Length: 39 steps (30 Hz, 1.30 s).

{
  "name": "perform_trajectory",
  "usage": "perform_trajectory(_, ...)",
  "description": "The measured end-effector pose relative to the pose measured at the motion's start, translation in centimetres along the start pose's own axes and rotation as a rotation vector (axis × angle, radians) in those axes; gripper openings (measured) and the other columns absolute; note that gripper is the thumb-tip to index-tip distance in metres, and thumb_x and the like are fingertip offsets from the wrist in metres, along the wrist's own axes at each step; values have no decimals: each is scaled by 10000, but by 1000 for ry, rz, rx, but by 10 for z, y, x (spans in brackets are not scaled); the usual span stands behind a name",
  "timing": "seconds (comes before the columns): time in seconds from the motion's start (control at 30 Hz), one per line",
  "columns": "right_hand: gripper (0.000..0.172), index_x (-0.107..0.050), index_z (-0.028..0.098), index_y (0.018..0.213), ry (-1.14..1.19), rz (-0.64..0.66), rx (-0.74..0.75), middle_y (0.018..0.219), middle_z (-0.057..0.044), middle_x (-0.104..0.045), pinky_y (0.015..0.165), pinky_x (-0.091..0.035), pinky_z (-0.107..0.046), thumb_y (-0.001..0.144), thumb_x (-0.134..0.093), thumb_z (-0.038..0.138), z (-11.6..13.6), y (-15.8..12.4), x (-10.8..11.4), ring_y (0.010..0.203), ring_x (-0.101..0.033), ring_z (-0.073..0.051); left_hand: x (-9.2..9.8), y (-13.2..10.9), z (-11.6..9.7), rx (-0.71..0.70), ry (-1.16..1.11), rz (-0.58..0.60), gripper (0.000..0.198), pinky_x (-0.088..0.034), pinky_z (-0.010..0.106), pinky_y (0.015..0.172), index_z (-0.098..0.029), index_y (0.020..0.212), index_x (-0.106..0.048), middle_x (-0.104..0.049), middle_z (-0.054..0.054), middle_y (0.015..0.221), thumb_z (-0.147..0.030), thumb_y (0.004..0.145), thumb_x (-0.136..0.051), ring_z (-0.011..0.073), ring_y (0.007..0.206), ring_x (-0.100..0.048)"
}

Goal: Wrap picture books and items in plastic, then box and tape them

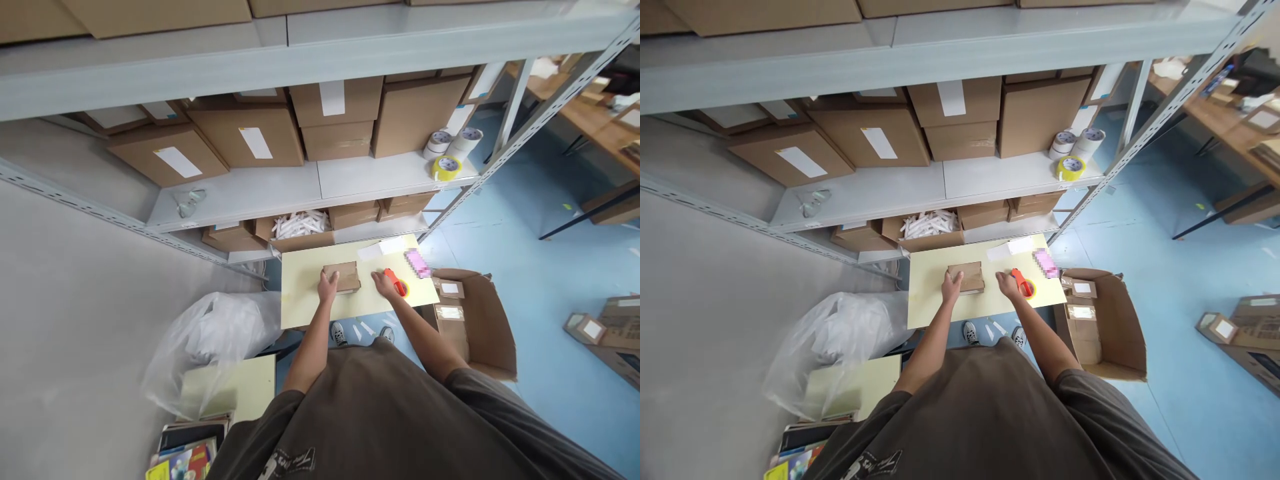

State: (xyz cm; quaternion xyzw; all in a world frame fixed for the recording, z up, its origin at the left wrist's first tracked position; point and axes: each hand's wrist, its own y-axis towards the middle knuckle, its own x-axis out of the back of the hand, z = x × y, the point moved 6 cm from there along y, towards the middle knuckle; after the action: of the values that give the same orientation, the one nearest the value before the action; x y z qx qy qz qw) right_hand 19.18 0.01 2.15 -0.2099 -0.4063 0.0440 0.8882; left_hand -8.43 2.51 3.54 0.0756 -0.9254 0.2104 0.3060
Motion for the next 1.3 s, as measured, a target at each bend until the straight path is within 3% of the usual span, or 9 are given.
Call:
perform_trajectory(0.13,405,-722,243,1244,425,100,59,1140,-71,-790,963,-575,-380,1004,-542,516,66,3,-26,1047,-710,-264,-3,3,-6,-2,-6,-16,609,-542,360,1052,-197,1530,-535,-752,150,1383,-544,1037,-619,296,1279,-719)
perform_trajectory(0.27,398,-692,250,1211,523,93,1,1165,-58,-760,985,-551,-394,872,-677,458,87,8,-30,1058,-678,-263,-1,8,-11,-21,-69,-24,554,-559,383,1030,-170,1456,-583,-760,177,1332,-549,1051,-585,310,1235,-731)
perform_trajectory(0.5,493,-652,253,1239,696,-62,-41,1247,-58,-733,1071,-511,-405,761,-687,367,59,15,-33,1208,-637,-280,2,20,-21,-274,-269,-24,550,-528,318,1080,-211,1475,-570,-701,147,1416,-513,1022,-646,242,1310,-674)
perform_trajectory(0.7,487,-732,202,1172,567,62,-215,1039,-64,-784,937,-571,-404,695,-631,203,26,3,-83,1046,-703,-287,-20,18,33,35,-51,144,318,-545,339,940,-201,1249,-673,-784,132,1226,-420,1031,-602,280,1148,-734)
perform_trajectory(0.8,668,-697,200,1365,466,92,-228,1153,-73,-793,903,-593,-392,701,-626,170,14,-3,-91,1043,-717,-276,-26,15,45,76,50,169,286,-530,319,898,-217,1278,-664,-791,128,1238,-323,1025,-582,276,1146,-740)
perform_trajectory(0.93,866,-502,165,1633,335,46,-169,1488,-159,-681,1009,-582,-410,780,-651,155,10,1,-63,1144,-720,-286,-29,16,44,60,111,183,262,-524,319,882,-224,1252,-674,-794,127,1245,-313,1035,-557,283,1151,-742)
perform_trajectory(1.13,822,-467,233,1673,194,-95,-24,1647,-105,-560,1209,-487,-440,874,-662,222,1,33,16,1433,-602,-323,-22,9,41,59,184,103,435,-542,415,1016,-211,1441,-605,-744,163,1369,-252,1011,-554,332,1279,-693)
perform_trajectory(1.23,835,-450,231,1682,183,-120,35,1676,-73,-529,1288,-413,-453,864,-613,202,-11,56,41,1531,-512,-294,-23,4,10,-94,221,-50,572,-493,459,1158,-195,1575,-515,-631,191,1536,-233,1006,-552,343,1451,-573)
perform_trajectory(1.3,852,-445,221,1686,174,-108,45,1678,-74,-526,1309,-389,-453,849,-605,184,-22,75,48,1551,-488,-291,-47,6,-23,-222,203,6,531,-486,438,1186,-221,1562,-548,-654,172,1507,-264,1033,-533,318,1450,-574)
